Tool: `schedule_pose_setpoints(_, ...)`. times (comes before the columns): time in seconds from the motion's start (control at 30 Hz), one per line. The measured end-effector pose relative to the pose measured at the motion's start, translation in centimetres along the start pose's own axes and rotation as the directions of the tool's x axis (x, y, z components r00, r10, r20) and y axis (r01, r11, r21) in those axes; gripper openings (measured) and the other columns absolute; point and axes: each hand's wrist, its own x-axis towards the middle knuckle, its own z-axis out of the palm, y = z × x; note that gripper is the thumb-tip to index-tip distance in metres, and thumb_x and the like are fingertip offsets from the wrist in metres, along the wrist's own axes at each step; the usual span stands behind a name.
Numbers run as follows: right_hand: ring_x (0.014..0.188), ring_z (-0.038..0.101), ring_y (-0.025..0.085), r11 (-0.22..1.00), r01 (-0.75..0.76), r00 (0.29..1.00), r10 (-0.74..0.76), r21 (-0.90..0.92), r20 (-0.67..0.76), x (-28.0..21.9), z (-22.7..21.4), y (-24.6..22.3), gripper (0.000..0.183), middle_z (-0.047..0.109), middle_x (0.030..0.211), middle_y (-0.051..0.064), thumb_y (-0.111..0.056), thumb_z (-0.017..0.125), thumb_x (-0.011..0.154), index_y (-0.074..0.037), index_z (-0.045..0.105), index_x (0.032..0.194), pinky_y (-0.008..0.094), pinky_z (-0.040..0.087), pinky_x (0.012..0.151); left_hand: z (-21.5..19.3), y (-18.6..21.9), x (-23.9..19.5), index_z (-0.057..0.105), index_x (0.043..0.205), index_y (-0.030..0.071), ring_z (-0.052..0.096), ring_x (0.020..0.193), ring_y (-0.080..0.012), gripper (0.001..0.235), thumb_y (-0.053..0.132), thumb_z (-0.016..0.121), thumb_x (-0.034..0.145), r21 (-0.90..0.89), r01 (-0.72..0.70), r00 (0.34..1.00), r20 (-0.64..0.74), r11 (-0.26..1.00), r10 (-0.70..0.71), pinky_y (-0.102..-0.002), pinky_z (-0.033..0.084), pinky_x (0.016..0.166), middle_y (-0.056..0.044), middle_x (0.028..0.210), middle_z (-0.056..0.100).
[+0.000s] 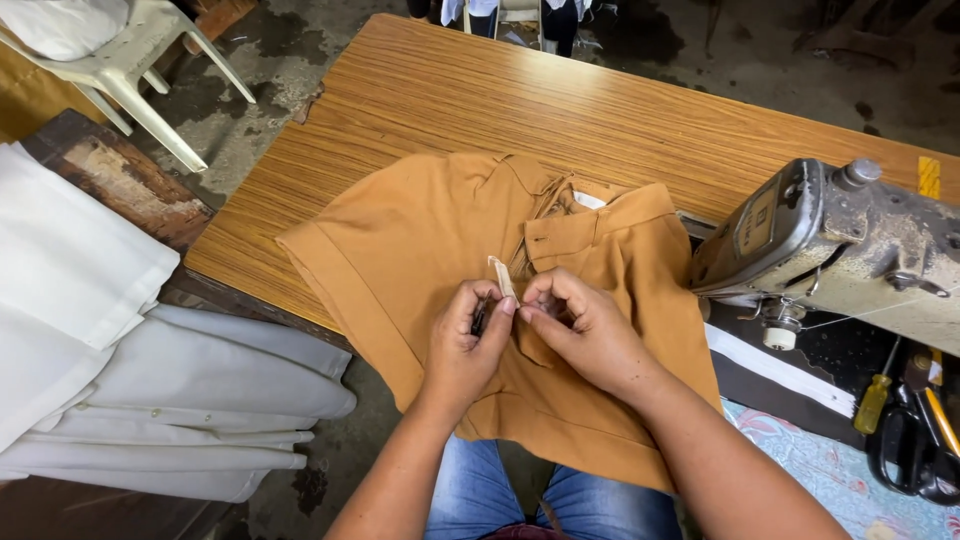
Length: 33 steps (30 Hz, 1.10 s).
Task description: The person uses scissors to trim excess fabric and threads from the waistband of a pair of brown shorts. They repeatedly reposition and unfold the garment to access different sections while cutting along the seams.
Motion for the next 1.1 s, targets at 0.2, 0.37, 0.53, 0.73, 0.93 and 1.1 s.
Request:
schedule_pose_setpoints(0.2,0.085,0.061,0.015,0.993,0.063,0.998,-0.066,0.097,0.023,0.2,-0.3,-0.9,0.013,0.064,0.088,0.005,-0.005,0.074,0.089,-0.01,0.072,0.1,0.032,0.054,0.077,-0.1,0.7,0.3,0.064,0.097,0.01,0.053,0.07,-0.0186,0.007,0.013,0.071,0.095,-0.06,0.046,0.997,-0.061,0.997,-0.05,-0.037,0.047,0.064,-0.012,0.072,0.063)
schedule_pose_setpoints(0.37,0.098,0.064,0.025,0.984,0.158,0.982,-0.165,0.076,0.09,0.4,-0.4,-2.1,0.009,0.066,0.109,0.015,-0.004,0.071,0.09,-0.007,0.073,0.098,0.041,0.055,0.086,-0.4,0.9,0.6,0.065,0.097,0.009,0.057,0.071,-0.0208,0.008,0.013,0.072,0.095,-0.064,0.018,0.998,-0.063,0.998,-0.022,-0.038,0.05,0.067,-0.012,0.075,0.065)
schedule_pose_setpoints(0.53,0.104,0.065,0.027,0.986,0.142,0.981,-0.152,0.092,0.116,0.3,-0.4,-1.5,0.007,0.065,0.114,0.018,-0.004,0.07,0.091,-0.004,0.074,0.097,0.039,0.054,0.089,-0.6,1.4,0.9,0.068,0.091,0.009,0.065,0.074,-0.0302,0.008,0.012,0.076,0.092,-0.037,-0.09,0.996,-0.034,0.995,0.088,-0.038,0.052,0.068,-0.011,0.079,0.068)
schedule_pose_setpoints(0.73,0.105,0.068,0.026,0.984,0.148,0.983,-0.157,0.097,0.099,0.4,-0.3,-0.2,0.007,0.069,0.108,0.015,-0.004,0.067,0.093,-0.004,0.074,0.096,0.042,0.051,0.094,-0.5,0.9,0.7,0.068,0.091,0.01,0.065,0.075,-0.0293,0.01,0.015,0.076,0.093,-0.042,-0.09,0.996,-0.021,0.995,0.089,-0.037,0.052,0.069,-0.01,0.079,0.067)
schedule_pose_setpoints(0.93,0.107,0.068,0.03,0.974,0.191,0.97,-0.206,0.122,0.126,0.5,-0.4,-1.0,0.01,0.071,0.109,0.017,-0.002,0.066,0.094,-0.002,0.074,0.1,0.045,0.051,0.095,-0.8,1.2,1.0,0.066,0.096,0.006,0.066,0.077,-0.0323,0.011,0.015,0.073,0.096,-0.04,-0.071,0.997,-0.046,0.997,0.069,-0.041,0.052,0.07,-0.013,0.079,0.066)
schedule_pose_setpoints(1.1,0.099,0.06,0.013,0.964,0.008,0.999,-0.016,0.265,0.03,0.6,-0.8,-1.8,0.022,0.07,0.115,0.009,0.0,0.067,0.093,-0.001,0.075,0.113,0.031,0.052,0.093,-2.1,3.0,0.5,0.059,0.122,0.009,0.067,0.091,-0.041,0.03,0.03,0.044,0.108,-0.018,0.054,0.996,0.07,0.998,-0.052,-0.052,0.054,0.082,-0.023,0.096,0.068)
